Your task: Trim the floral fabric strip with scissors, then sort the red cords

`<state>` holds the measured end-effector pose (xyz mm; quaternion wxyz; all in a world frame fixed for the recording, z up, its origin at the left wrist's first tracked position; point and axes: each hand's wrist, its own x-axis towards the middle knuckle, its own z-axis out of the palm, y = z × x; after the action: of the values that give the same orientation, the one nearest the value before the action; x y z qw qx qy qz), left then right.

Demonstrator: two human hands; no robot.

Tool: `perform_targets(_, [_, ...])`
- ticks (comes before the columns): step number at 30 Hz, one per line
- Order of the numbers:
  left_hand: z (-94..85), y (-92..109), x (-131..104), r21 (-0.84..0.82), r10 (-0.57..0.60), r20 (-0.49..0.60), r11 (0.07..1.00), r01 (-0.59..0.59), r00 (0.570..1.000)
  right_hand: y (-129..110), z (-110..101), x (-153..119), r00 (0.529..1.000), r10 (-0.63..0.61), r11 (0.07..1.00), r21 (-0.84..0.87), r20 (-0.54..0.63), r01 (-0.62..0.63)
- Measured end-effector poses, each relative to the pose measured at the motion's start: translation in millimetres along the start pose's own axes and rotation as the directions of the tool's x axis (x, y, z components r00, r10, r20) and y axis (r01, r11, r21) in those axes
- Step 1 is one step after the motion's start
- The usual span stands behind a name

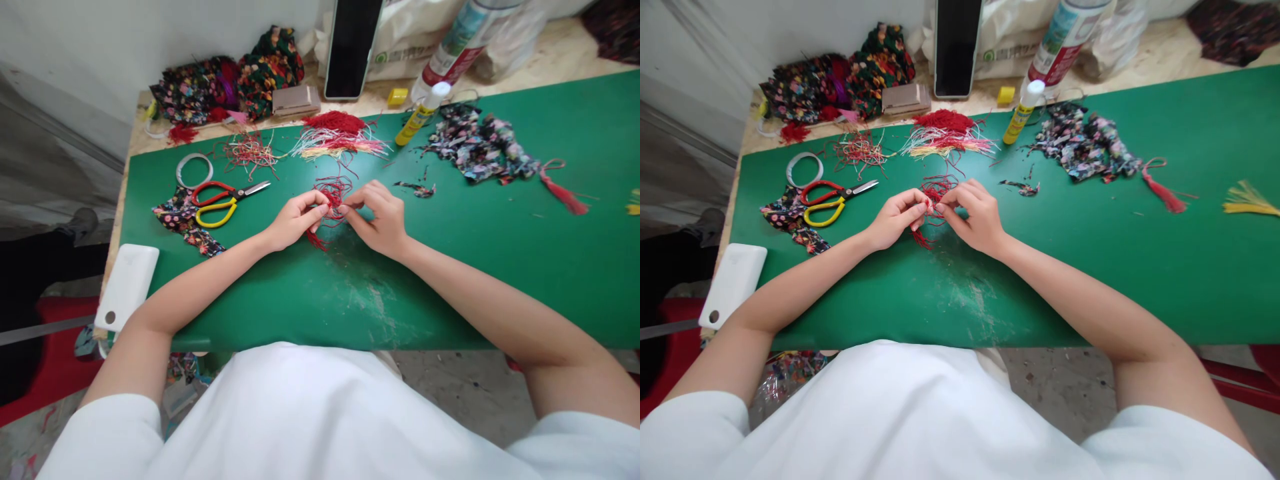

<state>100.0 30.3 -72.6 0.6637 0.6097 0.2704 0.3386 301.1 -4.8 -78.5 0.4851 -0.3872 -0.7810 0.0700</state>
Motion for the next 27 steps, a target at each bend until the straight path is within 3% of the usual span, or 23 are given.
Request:
perform_targets(4, [0.3, 0.6, -0.5, 0.009, -0.002, -0.002, 1.0, 0.002, 1.0, -0.7, -1.1, 0.1, 0.999, 0.012, 1.0, -0.025, 0.033, -0.011])
perform_targets(12, [0.6, 1.8, -1.6, -0.006, -0.007, -0.017, 1.0, 0.007, 1.0, -3.7, 0.8, -1.9, 0.971, -0.202, 0.973, -0.087, 0.124, 0.214])
perform_targets(16, [1.1, 2.0, -0.8, -0.008, 0.006, 0.031, 1.0, -0.006, 1.0, -2.8, 0.6, -4.0, 0.959, -0.217, 0.966, -0.099, 0.182, 0.237])
perform_targets(27, [0.2, -3.1, -2.2, 0.179, 0.024, 0.09, 0.983, -0.04, 0.996, -0.9, 2.2, -4.2, 0.957, -0.236, 0.967, -0.057, 0.17, 0.248])
